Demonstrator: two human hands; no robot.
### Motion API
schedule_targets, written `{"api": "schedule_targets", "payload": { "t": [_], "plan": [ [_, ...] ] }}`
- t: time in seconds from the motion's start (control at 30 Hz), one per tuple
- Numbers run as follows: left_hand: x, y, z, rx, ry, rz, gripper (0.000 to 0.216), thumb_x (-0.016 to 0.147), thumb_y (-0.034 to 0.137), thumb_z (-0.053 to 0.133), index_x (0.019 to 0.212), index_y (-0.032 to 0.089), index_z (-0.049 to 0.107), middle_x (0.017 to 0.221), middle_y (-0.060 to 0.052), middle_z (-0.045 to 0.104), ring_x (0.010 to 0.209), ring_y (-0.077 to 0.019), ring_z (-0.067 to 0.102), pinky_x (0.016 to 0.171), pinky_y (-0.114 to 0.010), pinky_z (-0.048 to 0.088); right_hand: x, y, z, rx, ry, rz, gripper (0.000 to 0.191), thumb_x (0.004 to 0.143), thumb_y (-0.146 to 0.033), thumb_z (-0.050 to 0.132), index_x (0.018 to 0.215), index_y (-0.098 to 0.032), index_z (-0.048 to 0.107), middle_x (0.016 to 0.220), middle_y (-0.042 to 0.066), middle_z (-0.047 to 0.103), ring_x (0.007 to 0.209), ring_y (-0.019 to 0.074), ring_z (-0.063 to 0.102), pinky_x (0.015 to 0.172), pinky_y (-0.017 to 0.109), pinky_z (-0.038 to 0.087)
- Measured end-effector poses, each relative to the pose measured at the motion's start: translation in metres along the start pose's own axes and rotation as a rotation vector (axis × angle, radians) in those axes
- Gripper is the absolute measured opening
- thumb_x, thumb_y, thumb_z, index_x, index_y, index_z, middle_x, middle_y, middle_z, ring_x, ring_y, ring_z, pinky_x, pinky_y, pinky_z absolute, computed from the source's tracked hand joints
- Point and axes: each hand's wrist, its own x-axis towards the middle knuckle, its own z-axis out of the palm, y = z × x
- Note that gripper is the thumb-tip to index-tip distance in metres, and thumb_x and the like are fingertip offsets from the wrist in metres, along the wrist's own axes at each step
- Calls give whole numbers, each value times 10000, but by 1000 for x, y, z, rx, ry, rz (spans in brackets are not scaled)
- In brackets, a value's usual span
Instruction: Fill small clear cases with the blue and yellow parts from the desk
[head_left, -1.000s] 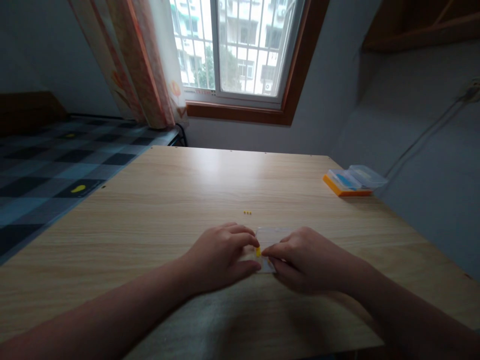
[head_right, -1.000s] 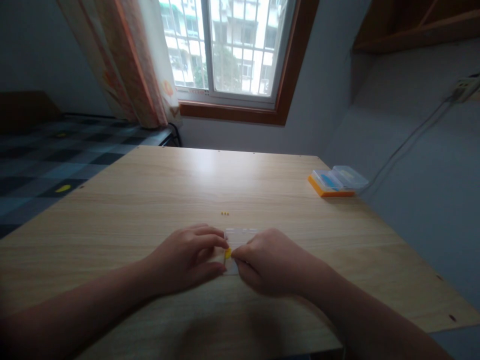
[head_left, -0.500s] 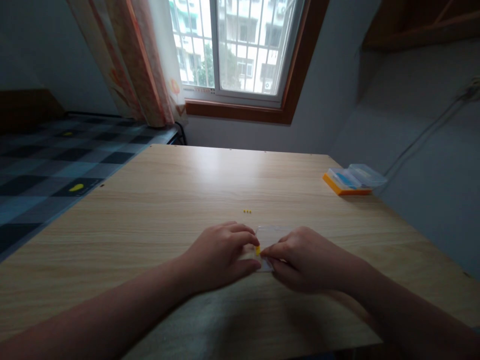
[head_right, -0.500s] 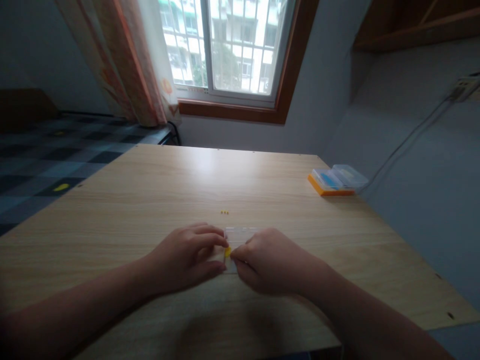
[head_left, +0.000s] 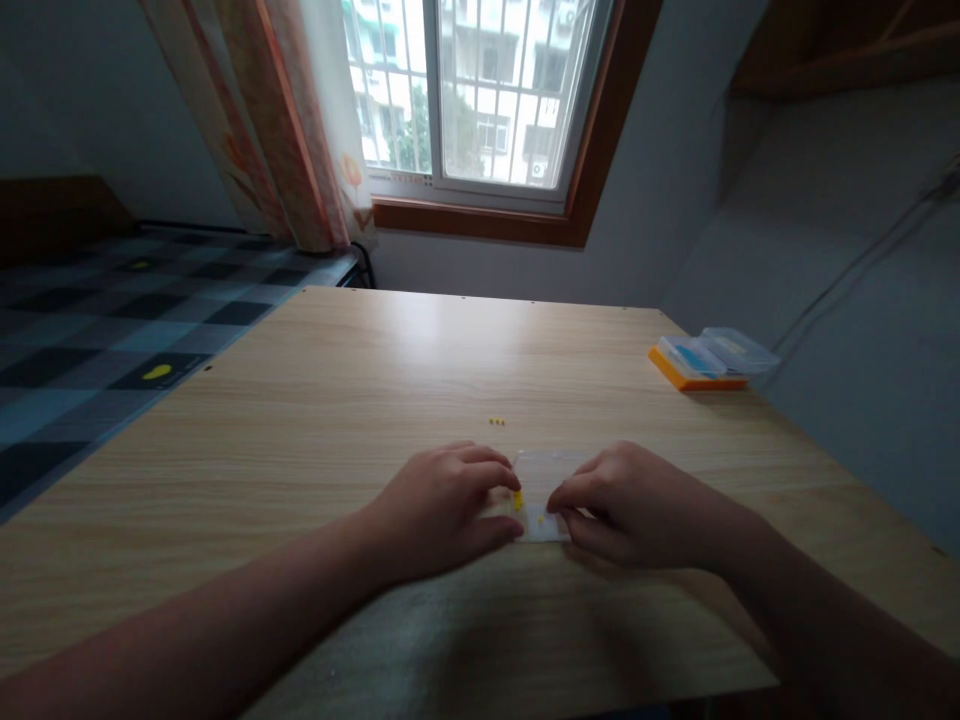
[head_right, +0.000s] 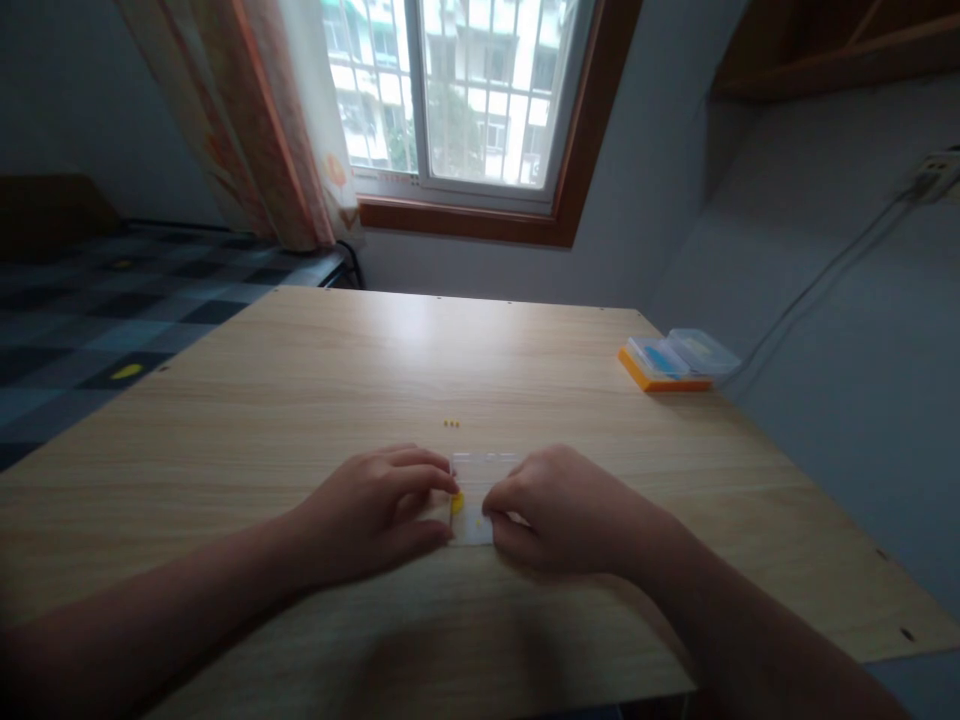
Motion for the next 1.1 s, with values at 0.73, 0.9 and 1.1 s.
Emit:
{"api": "schedule_targets", "payload": {
  "t": [0.73,0.9,1.1],
  "plan": [
    [1,-2,2,1,10,14,235,862,360,745,1056,229,735,1155,-35,747,1036,-259,699,877,-376,545,5,5,12,20,-23,-57,194,843,-121,544,829,-182,728,746,12,717,628,93,588,615,222,329],
    [0,-2,2,5,16,23,236,866,364,743,1061,230,734,1143,-31,749,1035,-259,699,878,-379,541,6,5,12,25,-12,-52,209,856,-125,547,867,-185,746,746,13,718,629,101,598,614,224,338],
    [-1,-1,1,1,5,2,245,865,386,745,1060,237,734,1152,-33,748,1037,-264,696,877,-381,542,5,5,12,34,9,-46,199,857,-118,549,823,-174,738,737,14,711,620,102,595,604,226,337]
  ]
}}
